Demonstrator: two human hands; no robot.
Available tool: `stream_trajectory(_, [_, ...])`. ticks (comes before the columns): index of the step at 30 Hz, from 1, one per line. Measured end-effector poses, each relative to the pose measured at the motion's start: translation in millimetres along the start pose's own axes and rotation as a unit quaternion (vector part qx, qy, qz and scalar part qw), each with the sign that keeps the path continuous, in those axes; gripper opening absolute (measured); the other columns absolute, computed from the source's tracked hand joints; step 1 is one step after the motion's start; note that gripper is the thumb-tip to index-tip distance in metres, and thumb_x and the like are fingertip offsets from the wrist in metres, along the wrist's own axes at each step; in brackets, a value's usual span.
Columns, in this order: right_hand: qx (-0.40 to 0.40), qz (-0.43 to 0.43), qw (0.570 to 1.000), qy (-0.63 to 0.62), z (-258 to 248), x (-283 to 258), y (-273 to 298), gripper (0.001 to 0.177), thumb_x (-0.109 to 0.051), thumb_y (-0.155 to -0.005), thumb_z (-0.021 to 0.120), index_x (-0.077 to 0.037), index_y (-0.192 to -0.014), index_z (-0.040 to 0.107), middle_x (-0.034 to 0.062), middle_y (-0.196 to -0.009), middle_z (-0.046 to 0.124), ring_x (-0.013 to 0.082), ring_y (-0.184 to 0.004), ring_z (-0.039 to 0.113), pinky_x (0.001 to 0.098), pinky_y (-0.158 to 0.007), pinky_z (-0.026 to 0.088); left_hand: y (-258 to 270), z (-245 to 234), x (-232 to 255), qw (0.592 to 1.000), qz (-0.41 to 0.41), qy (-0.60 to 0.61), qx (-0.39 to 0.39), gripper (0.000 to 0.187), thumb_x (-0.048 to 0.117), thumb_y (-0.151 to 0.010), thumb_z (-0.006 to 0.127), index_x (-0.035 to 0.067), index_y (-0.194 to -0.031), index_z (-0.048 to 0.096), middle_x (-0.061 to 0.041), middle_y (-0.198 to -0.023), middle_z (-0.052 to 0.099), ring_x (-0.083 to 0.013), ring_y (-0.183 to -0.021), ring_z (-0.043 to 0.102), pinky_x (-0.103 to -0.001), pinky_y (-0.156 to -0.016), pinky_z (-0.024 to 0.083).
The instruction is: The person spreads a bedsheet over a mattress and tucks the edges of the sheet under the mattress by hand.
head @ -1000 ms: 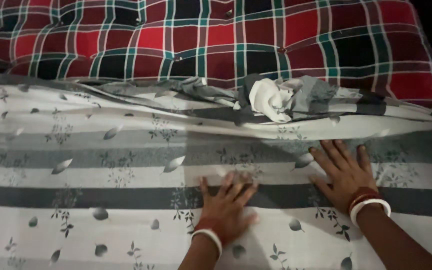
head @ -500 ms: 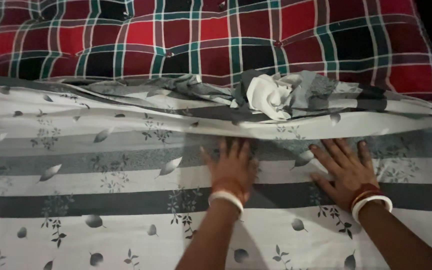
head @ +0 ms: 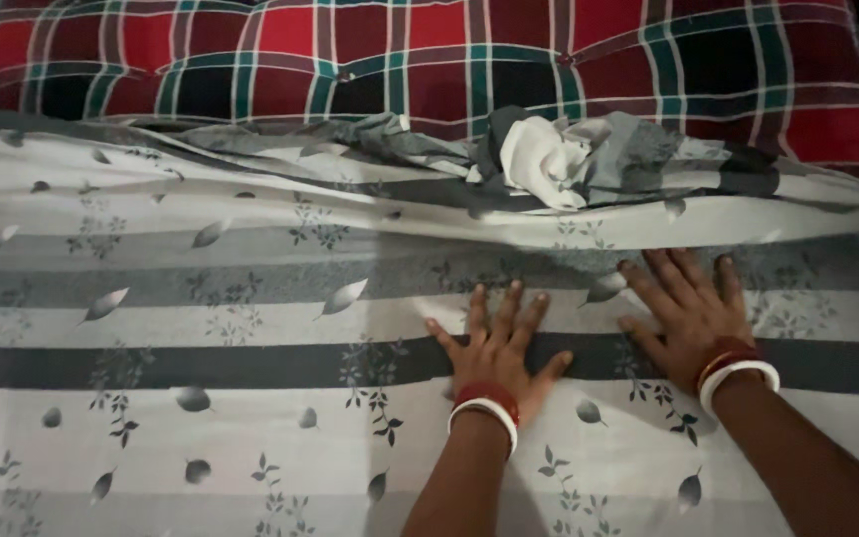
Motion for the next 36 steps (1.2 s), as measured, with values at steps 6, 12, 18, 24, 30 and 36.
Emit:
stream_trajectory(6, [-0.206, 0.006, 0.976, 0.071, 12, -43, 26, 0.08, -0.066, -0.084, 0.045, -0.039, -0.156, 0.026, 0.0029, -0.173, 0.005, 0.0293, -0.156, 0.005, 0.0675, -0.118, -0.002, -3, 7, -2, 0.999, 0.014, -0.026, 0.026, 0.08, 0.073, -0.089, 0.043, 0.045, -0.158, 0.016, 0.011, -0.17, 0.002, -0.0277, -0.156, -0.006, -0.083, -0.108, -0.012])
stream_trajectory(12, [-0.331, -0.021, 0.939, 0.087, 5, -38, 3, 0.072, -0.067, -0.093, 0.039, -0.043, -0.158, 0.021, -0.0049, -0.174, 0.005, 0.0212, -0.154, 0.004, 0.062, -0.121, -0.004, -7, 7, 0, 0.999, 0.002, -0.043, 0.014, 0.08, 0.071, -0.088, 0.042, 0.046, -0.16, 0.016, 0.01, -0.172, 0.002, -0.0286, -0.157, -0.006, -0.082, -0.108, -0.012])
stream_trajectory(18, [-0.216, 0.004, 0.975, 0.046, 1, -20, -40, 0.079, -0.065, -0.091, 0.038, -0.036, -0.163, 0.02, -0.0026, -0.171, 0.017, 0.0227, -0.151, 0.013, 0.0582, -0.12, 0.005, -3, 4, 2, 0.999, 0.004, -0.028, 0.032, 0.078, 0.069, -0.089, 0.048, 0.042, -0.158, 0.022, 0.007, -0.17, 0.009, -0.0311, -0.156, -0.002, -0.084, -0.108, -0.011])
stream_trajectory(24, [-0.127, 0.029, 0.987, 0.09, 6, -21, -24, 0.077, -0.064, -0.095, 0.035, -0.029, -0.163, 0.023, 0.005, -0.17, 0.017, 0.0344, -0.155, 0.01, 0.0671, -0.119, 0.003, 0, 6, 0, 0.997, 0.018, -0.027, 0.07, 0.079, 0.066, -0.088, 0.052, 0.041, -0.157, 0.025, 0.006, -0.169, 0.012, -0.0317, -0.156, -0.001, -0.083, -0.107, -0.011])
stream_trajectory(30, [-0.016, -0.019, 0.999, -0.031, 0, -71, 34, 0.074, -0.062, -0.088, 0.04, -0.032, -0.155, 0.031, 0.002, -0.161, 0.023, 0.0297, -0.148, 0.015, 0.0672, -0.113, 0.006, -1, 10, -1, 0.995, 0.024, -0.031, 0.095, 0.078, 0.068, -0.088, 0.051, 0.042, -0.157, 0.025, 0.006, -0.169, 0.012, -0.0306, -0.156, 0.0, -0.083, -0.108, -0.011])
stream_trajectory(36, [-0.078, 0.041, 0.996, -0.02, 4, -72, 27, 0.07, -0.053, -0.09, 0.047, -0.034, -0.155, 0.029, -0.0014, -0.166, 0.02, 0.0289, -0.152, 0.015, 0.0647, -0.118, 0.008, -1, 16, -3, 0.994, 0.037, -0.037, 0.101, 0.079, 0.065, -0.09, 0.05, 0.038, -0.159, 0.022, 0.005, -0.17, 0.009, -0.0316, -0.156, -0.001, -0.083, -0.106, -0.012])
Point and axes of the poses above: each hand's wrist, its own y-axis away from the middle knuckle, its own z-axis out of the palm, x = y × z, the point moved 8 cm from there along -y, towards the middle knuckle
